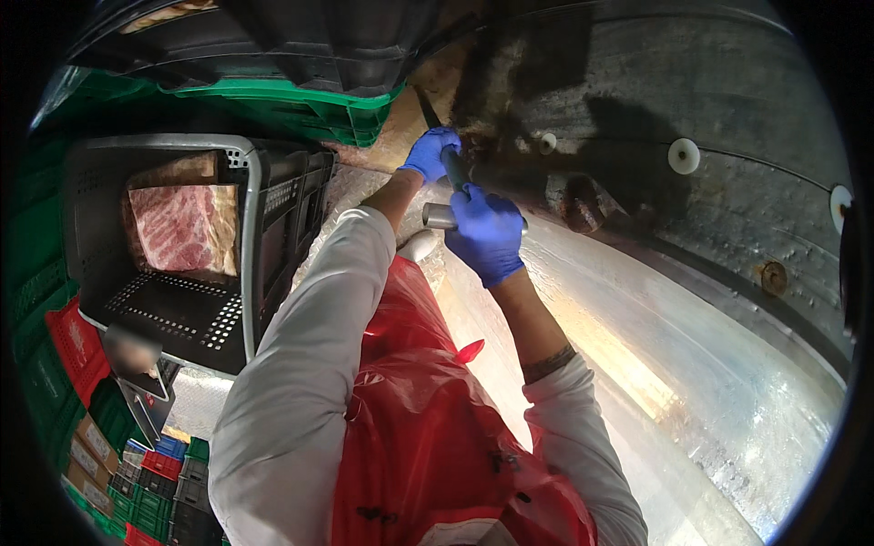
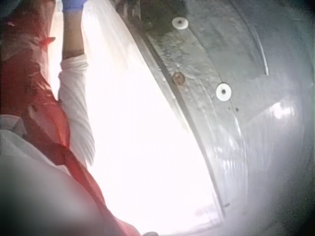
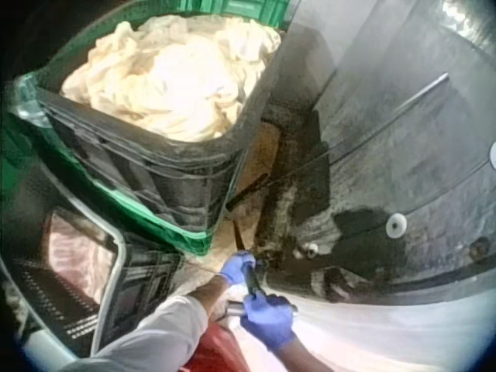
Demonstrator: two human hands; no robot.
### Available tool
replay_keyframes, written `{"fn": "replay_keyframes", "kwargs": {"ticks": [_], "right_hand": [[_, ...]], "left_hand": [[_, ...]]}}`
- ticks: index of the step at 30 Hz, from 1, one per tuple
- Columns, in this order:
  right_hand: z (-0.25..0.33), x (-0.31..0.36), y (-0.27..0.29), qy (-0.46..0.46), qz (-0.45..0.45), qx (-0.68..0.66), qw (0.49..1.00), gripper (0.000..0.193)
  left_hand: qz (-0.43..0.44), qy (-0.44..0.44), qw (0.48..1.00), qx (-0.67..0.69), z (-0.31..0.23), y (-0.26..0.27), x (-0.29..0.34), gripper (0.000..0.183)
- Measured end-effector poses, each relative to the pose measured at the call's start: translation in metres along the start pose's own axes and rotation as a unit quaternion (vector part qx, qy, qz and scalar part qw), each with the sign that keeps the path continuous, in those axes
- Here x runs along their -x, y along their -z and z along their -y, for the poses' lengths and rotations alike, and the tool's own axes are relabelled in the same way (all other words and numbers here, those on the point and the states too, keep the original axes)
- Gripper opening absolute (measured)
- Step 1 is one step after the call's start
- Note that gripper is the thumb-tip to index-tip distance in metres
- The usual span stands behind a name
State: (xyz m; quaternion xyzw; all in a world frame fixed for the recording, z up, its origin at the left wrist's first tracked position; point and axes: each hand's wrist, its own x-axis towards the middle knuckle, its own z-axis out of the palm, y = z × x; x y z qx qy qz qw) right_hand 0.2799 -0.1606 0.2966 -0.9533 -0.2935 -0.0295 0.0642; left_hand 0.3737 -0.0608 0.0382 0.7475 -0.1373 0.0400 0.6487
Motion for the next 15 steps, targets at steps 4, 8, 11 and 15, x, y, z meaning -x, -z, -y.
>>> {"fn": "replay_keyframes", "kwargs": {"ticks": [4,8,11,15], "right_hand": [[-0.004,-0.003,0.017,0.028,0.042,-0.027,0.998,0.022],[0.005,-0.013,0.075,-0.009,0.120,-0.049,0.991,0.019],[0.004,-0.009,0.104,-0.001,0.128,-0.062,0.990,0.020],[0.009,0.012,0.109,-0.039,0.095,-0.056,0.993,0.018]], "left_hand": [[-0.070,0.052,0.996,0.027,-0.006,-0.010,0.029,0.005],[-0.102,0.139,0.985,0.025,-0.062,-0.015,0.064,0.004],[-0.079,0.171,0.982,0.010,-0.080,-0.019,0.094,0.006],[-0.048,0.155,0.986,-0.046,-0.109,-0.023,0.096,0.005]]}}
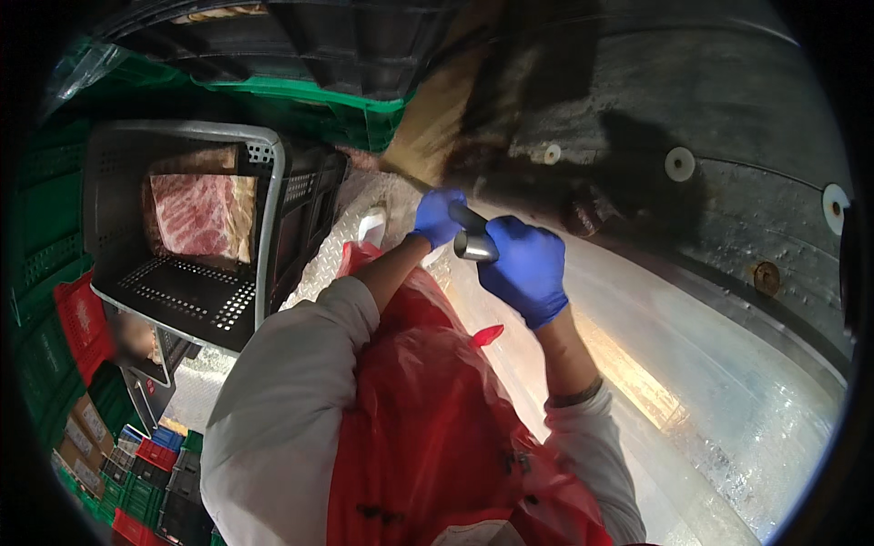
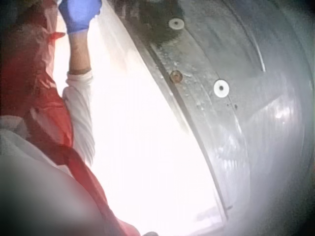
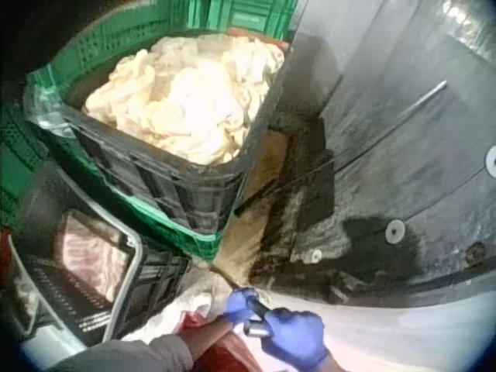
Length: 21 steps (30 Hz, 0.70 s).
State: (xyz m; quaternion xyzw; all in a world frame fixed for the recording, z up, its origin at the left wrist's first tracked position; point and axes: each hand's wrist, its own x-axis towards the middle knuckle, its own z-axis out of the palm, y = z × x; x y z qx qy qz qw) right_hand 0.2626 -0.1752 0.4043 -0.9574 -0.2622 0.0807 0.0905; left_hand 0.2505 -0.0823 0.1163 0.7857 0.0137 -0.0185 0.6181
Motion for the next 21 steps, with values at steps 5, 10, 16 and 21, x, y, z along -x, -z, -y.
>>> {"fn": "replay_keyframes", "kwargs": {"ticks": [5,10,16,21], "right_hand": [[-0.009,0.009,-0.004,-0.041,-0.089,0.052,0.994,0.018],[-0.039,0.020,-0.052,-0.012,-0.073,0.104,0.992,0.023],[-0.077,0.034,-0.118,0.001,-0.054,0.064,0.997,0.017],[-0.073,0.038,-0.044,0.045,-0.019,0.005,0.999,0.023]], "left_hand": [[0.004,-0.062,0.996,-0.059,-0.018,-0.013,-0.035,0.006],[-0.011,-0.124,0.986,-0.113,0.008,-0.042,-0.076,0.007],[0.039,-0.178,0.979,-0.091,0.056,-0.074,-0.100,0.009],[-0.096,-0.089,0.990,-0.049,0.006,-0.084,-0.035,0.006]]}}
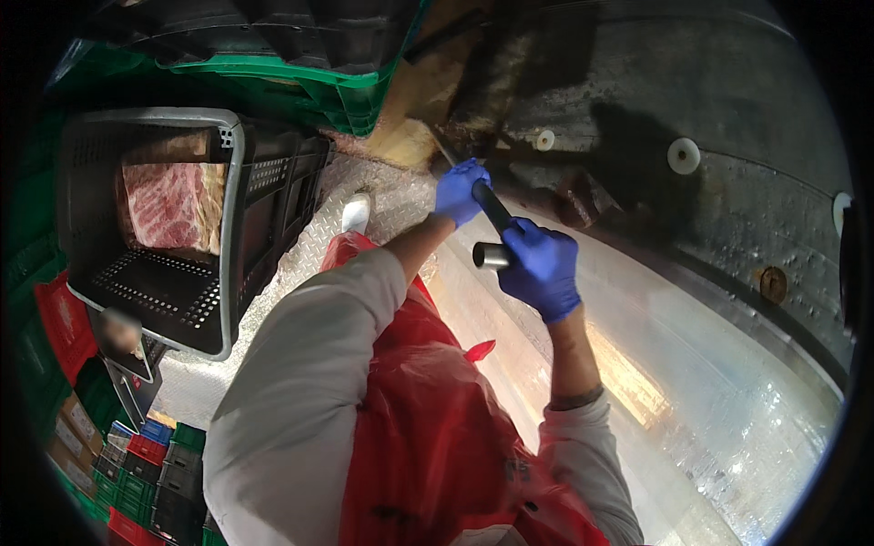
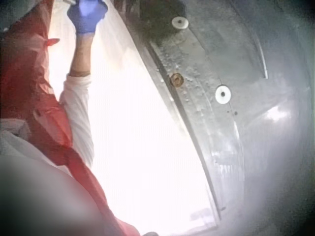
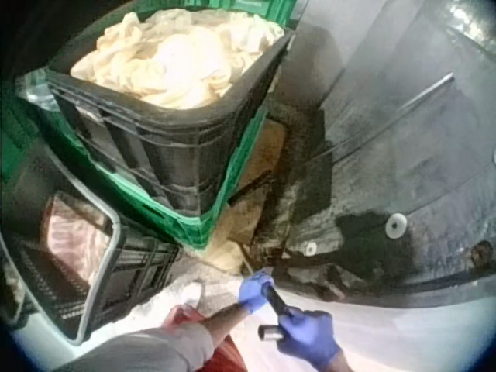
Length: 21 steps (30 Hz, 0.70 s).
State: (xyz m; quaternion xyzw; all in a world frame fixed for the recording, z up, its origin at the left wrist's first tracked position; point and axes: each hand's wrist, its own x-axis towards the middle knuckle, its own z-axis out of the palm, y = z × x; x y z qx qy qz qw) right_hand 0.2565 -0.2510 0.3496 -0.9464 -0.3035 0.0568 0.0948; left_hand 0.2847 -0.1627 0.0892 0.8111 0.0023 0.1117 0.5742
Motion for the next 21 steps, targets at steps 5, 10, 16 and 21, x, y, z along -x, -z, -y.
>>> {"fn": "replay_keyframes", "kwargs": {"ticks": [5,10,16,21], "right_hand": [[0.014,0.018,0.052,0.019,0.027,-0.070,0.997,0.035],[0.034,0.027,0.047,-0.019,-0.006,-0.049,0.999,0.018],[0.038,0.022,0.050,-0.064,-0.056,-0.008,0.996,0.016],[0.040,0.008,0.027,-0.057,-0.063,0.022,0.996,0.021]], "left_hand": [[0.012,0.048,0.999,-0.007,-0.045,0.029,0.057,0.003],[0.054,0.016,0.998,-0.021,-0.028,0.040,0.065,0.004],[0.106,0.047,0.993,-0.034,-0.029,0.035,0.041,0.008],[0.054,-0.047,0.997,-0.043,-0.004,0.041,0.001,0.005]]}}
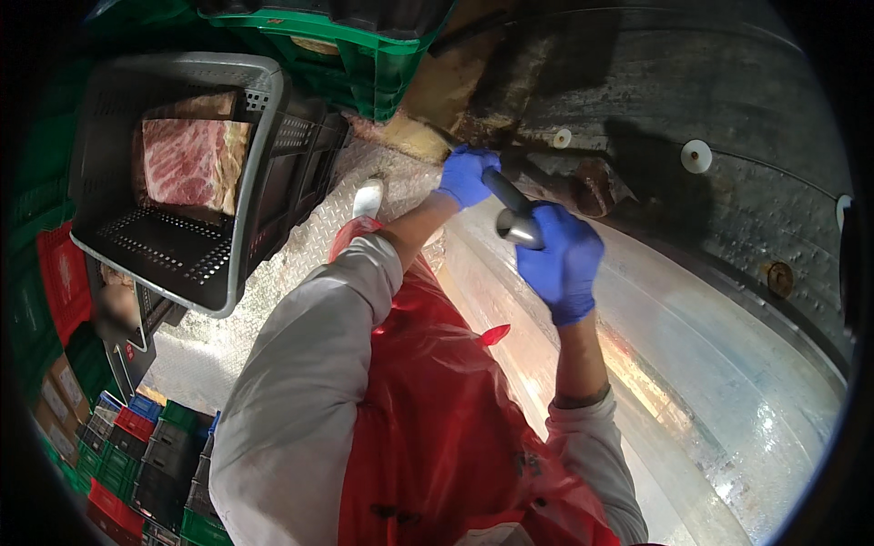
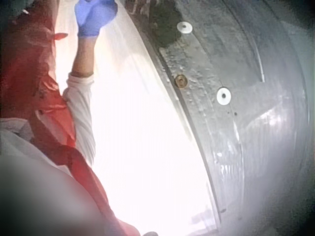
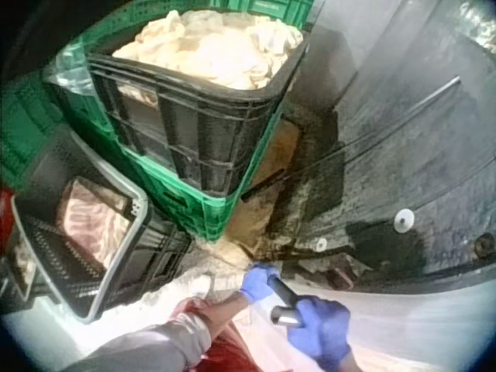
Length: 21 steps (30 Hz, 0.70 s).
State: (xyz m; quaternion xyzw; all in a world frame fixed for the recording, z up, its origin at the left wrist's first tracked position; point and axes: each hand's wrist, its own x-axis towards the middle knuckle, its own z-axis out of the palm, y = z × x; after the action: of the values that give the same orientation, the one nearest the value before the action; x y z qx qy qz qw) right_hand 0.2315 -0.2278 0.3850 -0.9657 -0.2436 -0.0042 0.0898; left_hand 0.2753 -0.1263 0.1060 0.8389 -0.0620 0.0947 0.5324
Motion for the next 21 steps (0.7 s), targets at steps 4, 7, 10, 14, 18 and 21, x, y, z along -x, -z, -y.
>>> {"fn": "replay_keyframes", "kwargs": {"ticks": [4,7,10,14,18,21], "right_hand": [[0.012,-0.017,-0.063,0.056,0.025,0.006,0.998,0.022],[0.011,-0.039,-0.087,0.092,0.064,0.027,0.993,0.020],[0.017,-0.065,-0.081,0.152,0.084,0.055,0.983,0.018],[0.044,-0.073,-0.045,0.238,0.076,0.070,0.966,0.015],[0.063,-0.076,-0.010,0.276,0.128,0.044,0.952,0.017],[0.074,-0.063,-0.006,0.167,0.233,-0.054,0.957,0.023]], "left_hand": [[-0.050,0.090,0.965,0.241,0.096,-0.015,-0.015,0.006],[-0.105,0.293,0.736,0.601,0.088,-0.009,-0.038,0.010],[-0.155,0.315,0.718,0.600,0.073,0.006,-0.041,0.015],[-0.229,0.254,0.824,0.451,0.065,0.013,-0.007,0.017],[-0.233,0.302,0.832,0.402,0.044,0.022,0.047,0.011],[-0.155,0.324,0.824,0.438,0.040,0.032,0.085,0.006]]}}
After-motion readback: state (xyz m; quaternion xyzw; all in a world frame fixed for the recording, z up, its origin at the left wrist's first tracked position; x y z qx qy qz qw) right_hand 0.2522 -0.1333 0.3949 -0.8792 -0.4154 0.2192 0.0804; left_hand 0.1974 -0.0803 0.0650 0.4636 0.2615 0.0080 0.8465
